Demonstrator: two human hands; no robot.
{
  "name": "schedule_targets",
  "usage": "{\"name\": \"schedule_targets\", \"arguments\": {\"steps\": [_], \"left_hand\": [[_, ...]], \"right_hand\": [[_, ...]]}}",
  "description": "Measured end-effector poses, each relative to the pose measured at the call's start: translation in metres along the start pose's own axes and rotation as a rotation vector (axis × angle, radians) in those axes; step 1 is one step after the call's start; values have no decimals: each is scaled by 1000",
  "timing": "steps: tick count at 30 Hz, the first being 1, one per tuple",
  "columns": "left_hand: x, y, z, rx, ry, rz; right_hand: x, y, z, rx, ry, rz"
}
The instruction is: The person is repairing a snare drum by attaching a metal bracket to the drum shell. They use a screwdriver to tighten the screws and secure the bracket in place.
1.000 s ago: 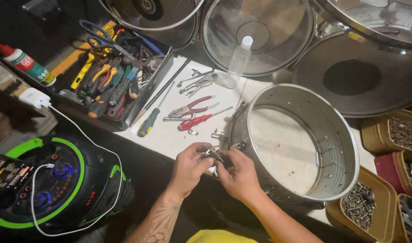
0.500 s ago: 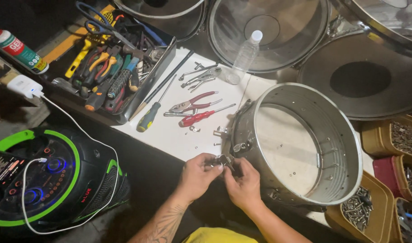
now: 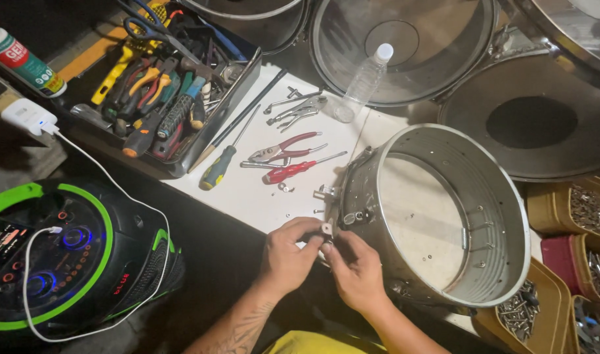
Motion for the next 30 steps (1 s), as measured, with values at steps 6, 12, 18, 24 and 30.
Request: {"name": "schedule_targets", "arguments": {"steps": [6, 12, 18, 24, 30], "left_hand": [[0, -42, -8, 427, -37, -47], [-4, -61, 15, 402, 132, -171], [32, 38, 102, 452, -111, 394], [64, 59, 117, 285, 32, 812], [92, 114, 154, 312, 24, 730]], "right_hand": [[-22, 15, 11, 234, -34, 111], [-73, 16, 38, 78, -59, 4], [-97, 21, 70, 43, -339, 94], [-95, 20, 83, 208, -272, -159], [-91, 16, 86, 278, -260, -217]]}}
Point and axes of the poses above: each hand's wrist, its own z-axis towards the middle knuckle, its own x-axis out of the palm, y = z × x, the point moved 4 cm from there along z, towards the middle knuckle, and after that the axes turned 12 degrees about -x, right-handed, at the moved point
